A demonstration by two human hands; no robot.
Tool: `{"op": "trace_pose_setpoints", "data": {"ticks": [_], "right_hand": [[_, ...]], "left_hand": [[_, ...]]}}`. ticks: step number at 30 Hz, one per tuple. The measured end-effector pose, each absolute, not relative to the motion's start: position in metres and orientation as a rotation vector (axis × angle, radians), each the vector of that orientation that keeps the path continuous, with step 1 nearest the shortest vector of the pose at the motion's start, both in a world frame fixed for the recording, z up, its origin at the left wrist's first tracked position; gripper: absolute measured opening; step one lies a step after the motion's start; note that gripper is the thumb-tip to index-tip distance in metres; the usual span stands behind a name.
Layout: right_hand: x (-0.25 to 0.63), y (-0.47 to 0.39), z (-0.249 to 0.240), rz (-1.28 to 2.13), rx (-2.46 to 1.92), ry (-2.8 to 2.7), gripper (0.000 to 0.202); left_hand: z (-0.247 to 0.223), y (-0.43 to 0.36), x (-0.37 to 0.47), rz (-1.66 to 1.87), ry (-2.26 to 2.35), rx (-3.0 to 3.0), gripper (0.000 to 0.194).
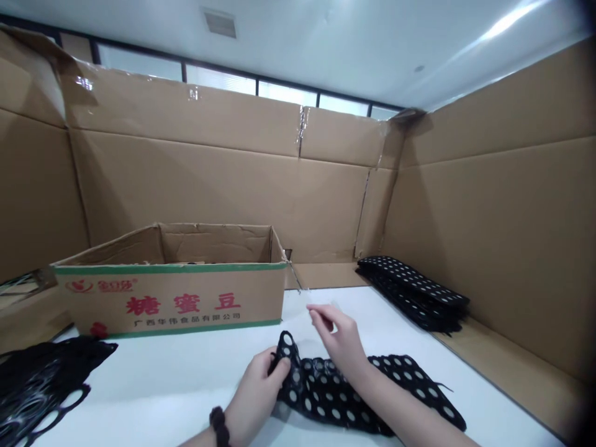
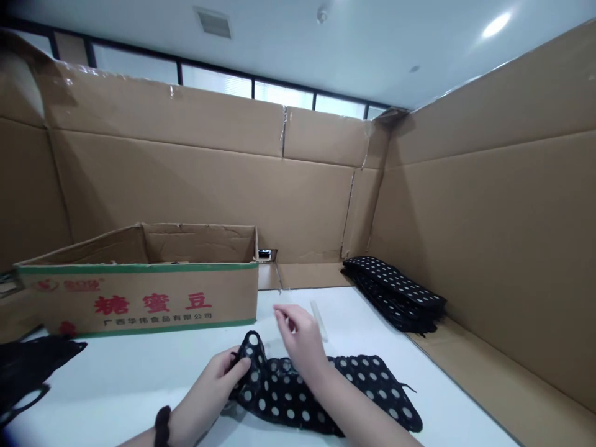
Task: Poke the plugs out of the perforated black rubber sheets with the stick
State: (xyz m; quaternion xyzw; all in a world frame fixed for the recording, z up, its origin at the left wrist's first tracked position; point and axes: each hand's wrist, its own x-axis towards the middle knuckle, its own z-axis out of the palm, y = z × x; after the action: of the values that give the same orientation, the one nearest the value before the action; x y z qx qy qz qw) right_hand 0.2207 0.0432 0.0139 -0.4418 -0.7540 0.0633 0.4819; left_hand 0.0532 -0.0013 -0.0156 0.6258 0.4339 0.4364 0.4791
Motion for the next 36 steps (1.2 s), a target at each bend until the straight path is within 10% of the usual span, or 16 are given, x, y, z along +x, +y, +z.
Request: {"op": "trace_pose_setpoints", "data": {"ticks": [17, 36], "right_hand": [[0.208, 0.028, 0.013, 0.842, -0.913, -2.201, 0.023], [0.228, 0.054, 0.012, 0.586, -1.192, -1.452, 0.031]], "left_hand": [[-0.004, -0.008, 0.054, 0.968, 1.029, 1.447, 0.021], [-0.022, -0.001, 0.052, 0.999, 0.944, 1.485, 0.018]]}}
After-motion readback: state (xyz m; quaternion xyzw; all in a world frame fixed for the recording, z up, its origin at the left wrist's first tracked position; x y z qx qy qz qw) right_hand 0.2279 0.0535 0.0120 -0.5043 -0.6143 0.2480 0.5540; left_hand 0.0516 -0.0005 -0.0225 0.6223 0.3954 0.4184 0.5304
